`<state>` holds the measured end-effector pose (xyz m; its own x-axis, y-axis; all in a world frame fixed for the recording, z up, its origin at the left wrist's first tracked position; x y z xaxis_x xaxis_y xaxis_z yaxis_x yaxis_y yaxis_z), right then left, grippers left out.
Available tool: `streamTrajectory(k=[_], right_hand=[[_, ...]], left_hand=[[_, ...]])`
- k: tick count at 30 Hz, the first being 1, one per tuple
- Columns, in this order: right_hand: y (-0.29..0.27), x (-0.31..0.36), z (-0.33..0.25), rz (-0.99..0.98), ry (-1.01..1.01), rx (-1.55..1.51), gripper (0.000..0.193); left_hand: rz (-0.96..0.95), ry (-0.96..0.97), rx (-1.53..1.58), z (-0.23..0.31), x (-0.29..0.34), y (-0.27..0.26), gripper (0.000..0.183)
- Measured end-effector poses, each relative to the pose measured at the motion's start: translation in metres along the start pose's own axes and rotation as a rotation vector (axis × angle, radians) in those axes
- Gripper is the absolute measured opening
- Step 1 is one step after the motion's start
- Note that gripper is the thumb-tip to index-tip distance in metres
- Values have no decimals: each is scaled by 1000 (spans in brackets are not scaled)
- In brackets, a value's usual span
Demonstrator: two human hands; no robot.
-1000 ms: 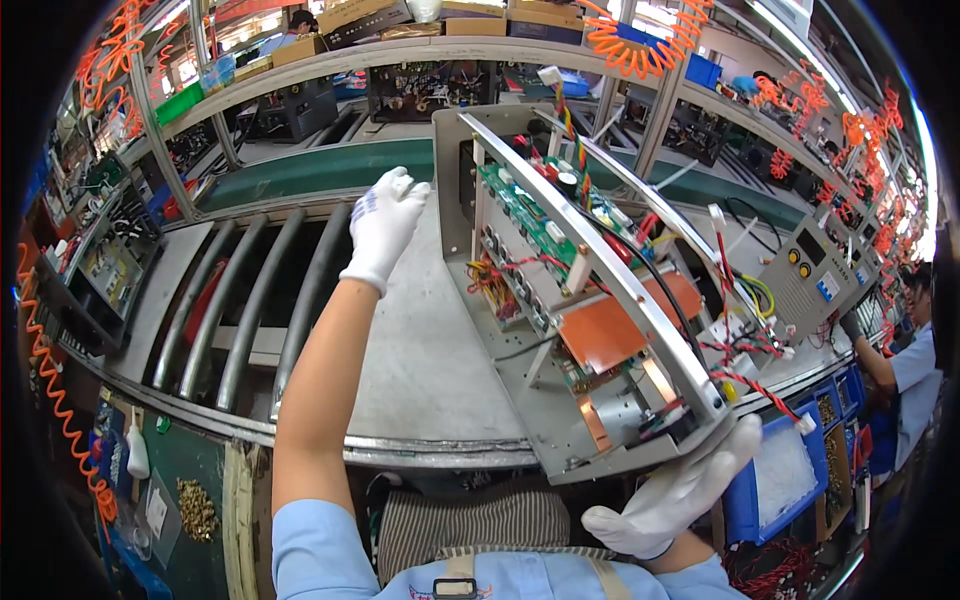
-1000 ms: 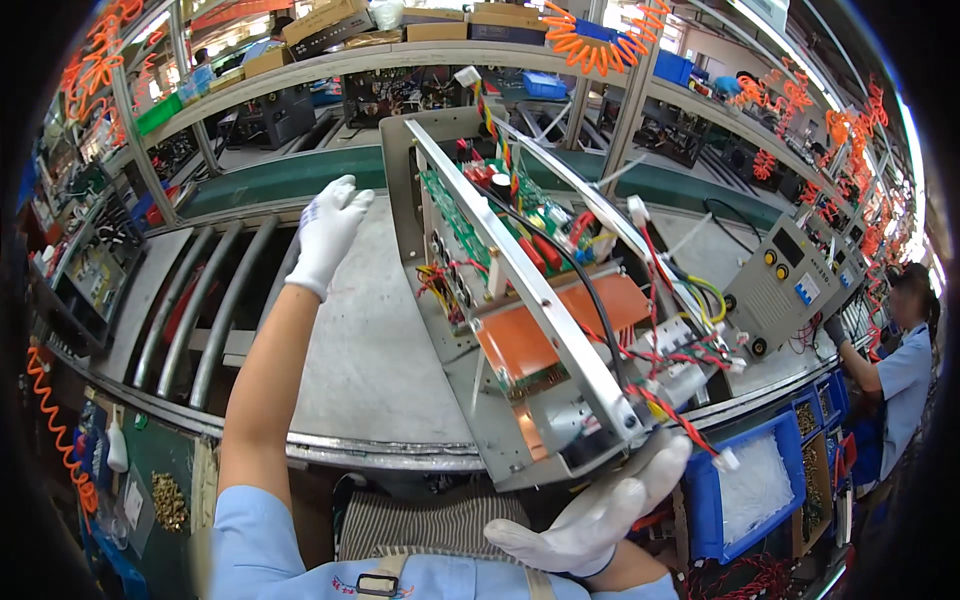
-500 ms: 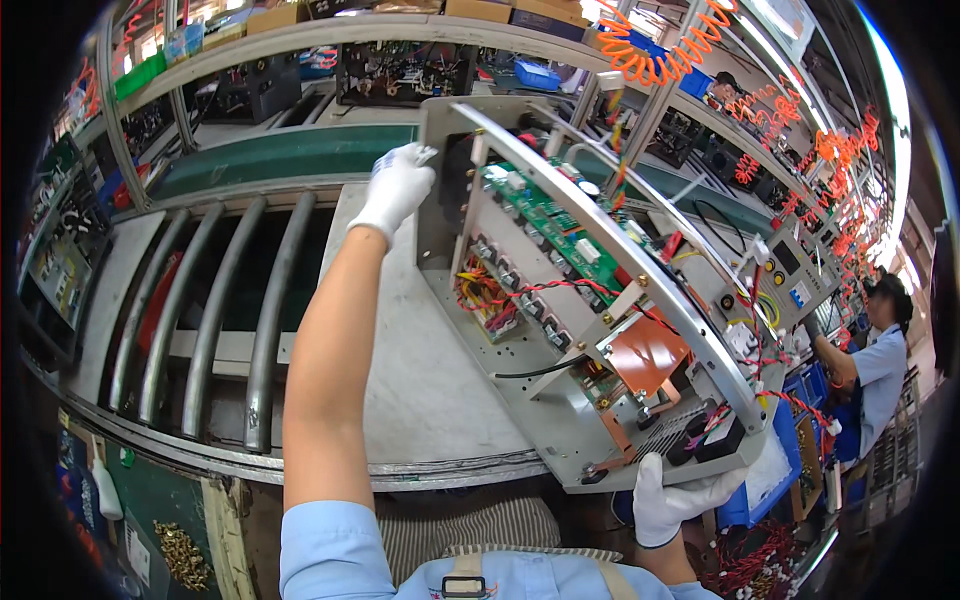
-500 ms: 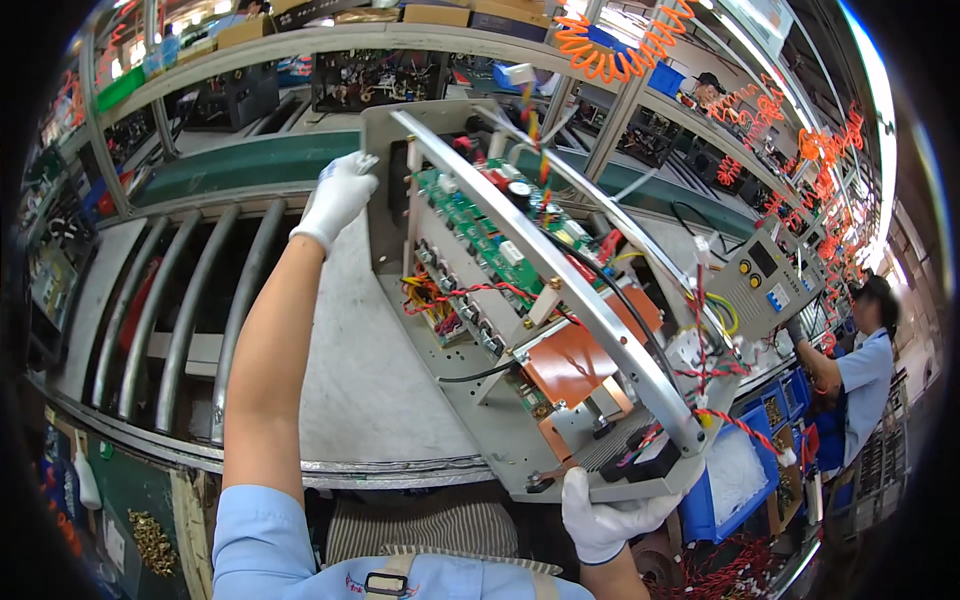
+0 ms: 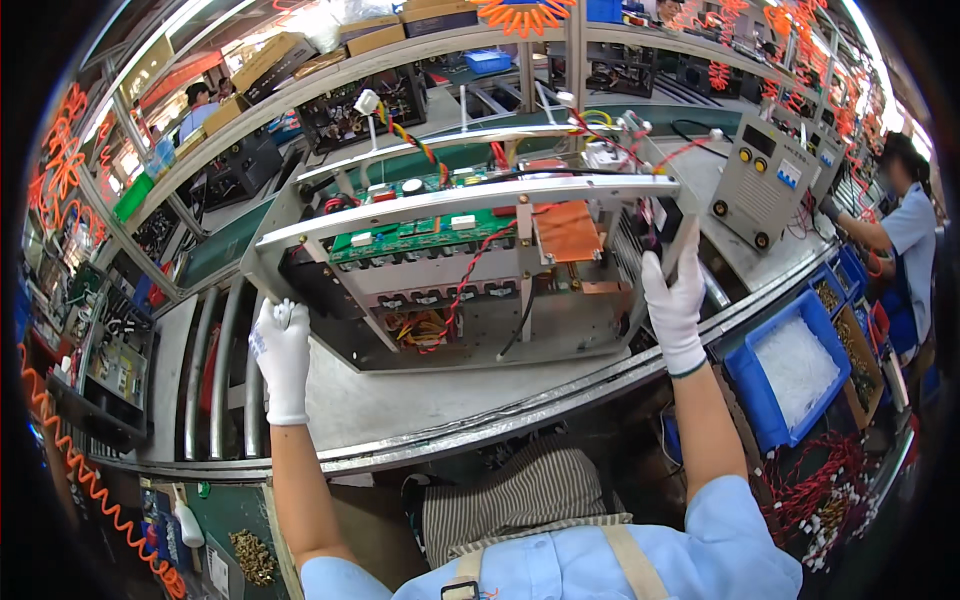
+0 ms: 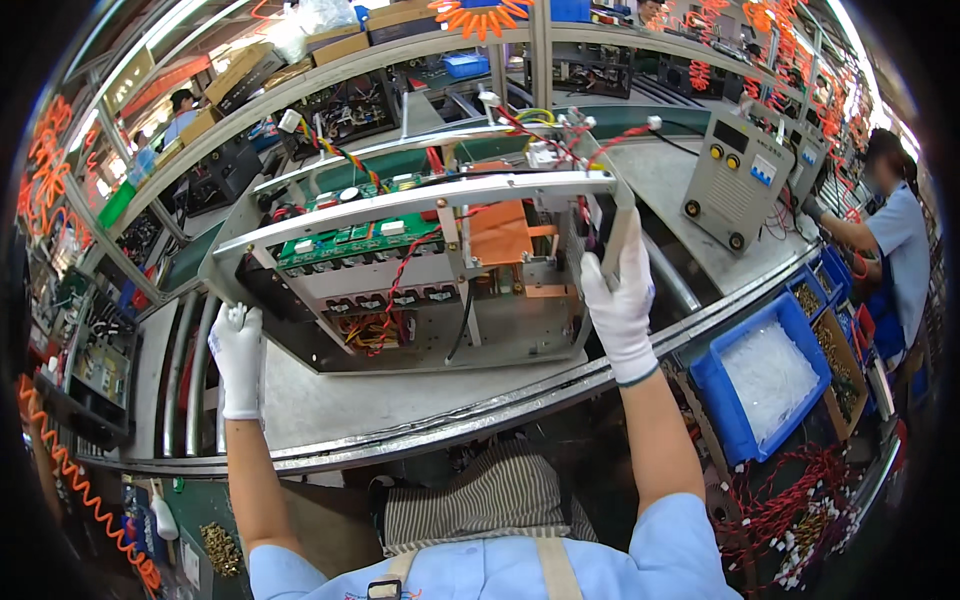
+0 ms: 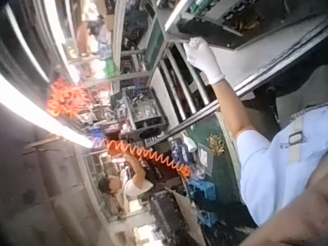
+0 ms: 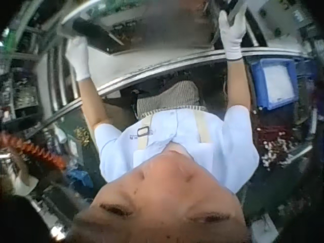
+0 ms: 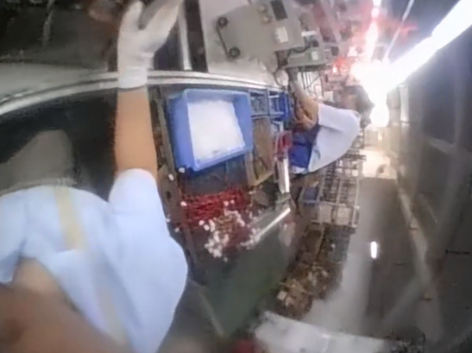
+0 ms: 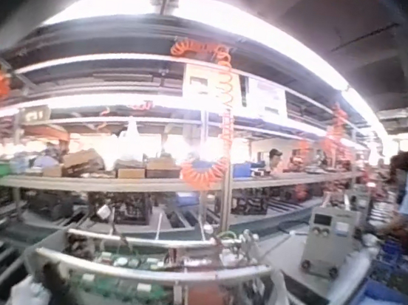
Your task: The person assembles an electronic device by connecting various wires to a circuit board and securing them with zip ties. They use a screwdriver to tighten connections and organize the internal components within a metal chassis.
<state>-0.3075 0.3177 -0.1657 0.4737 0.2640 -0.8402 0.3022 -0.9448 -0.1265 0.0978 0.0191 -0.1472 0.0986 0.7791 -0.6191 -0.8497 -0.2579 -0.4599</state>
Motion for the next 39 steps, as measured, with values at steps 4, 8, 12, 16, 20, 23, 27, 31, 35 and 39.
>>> streamTrajectory(k=[4,8,12,16,20,23,27,31,35,39], right_hand=[[-4,5,-23,-15,-112,112,73],[-25,44,-90,-73,-214,-70,56],[25,73,-155,-660,-91,-483,39],[41,97,-164,-738,-219,-482,26],[39,94,-169,-881,-232,-560,22],[42,95,-169,-957,-279,-560,27],[59,105,-166,-1022,-180,-518,26],[77,99,-142,-810,362,-577,50],[127,80,-116,-773,802,-693,53],[181,66,-134,-739,814,-947,40]], left_hand=[[-182,-101,-75,14,10,-17,23],[-91,-44,-75,83,69,-26,18],[-666,391,82,159,154,6,26],[-1040,49,292,155,198,8,19],[-1182,-89,460,149,212,6,17],[-1294,-317,681,133,226,10,24],[-1385,-332,498,119,222,8,33],[-837,-129,686,72,222,16,29],[-403,-370,501,55,169,27,42],[-344,-41,185,58,128,64,36]])
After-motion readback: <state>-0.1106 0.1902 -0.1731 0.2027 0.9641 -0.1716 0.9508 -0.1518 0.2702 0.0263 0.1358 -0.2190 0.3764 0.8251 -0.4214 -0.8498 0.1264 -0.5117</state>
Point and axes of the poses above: each hand's wrist, its own x-axis away from the middle knuckle, its own y-axis out of the palm, z = x × y, the point moved 3 cm from there along -x, towards the middle knuckle, and after that the axes turned 8 degrees about -x, right-handed, at the moved point
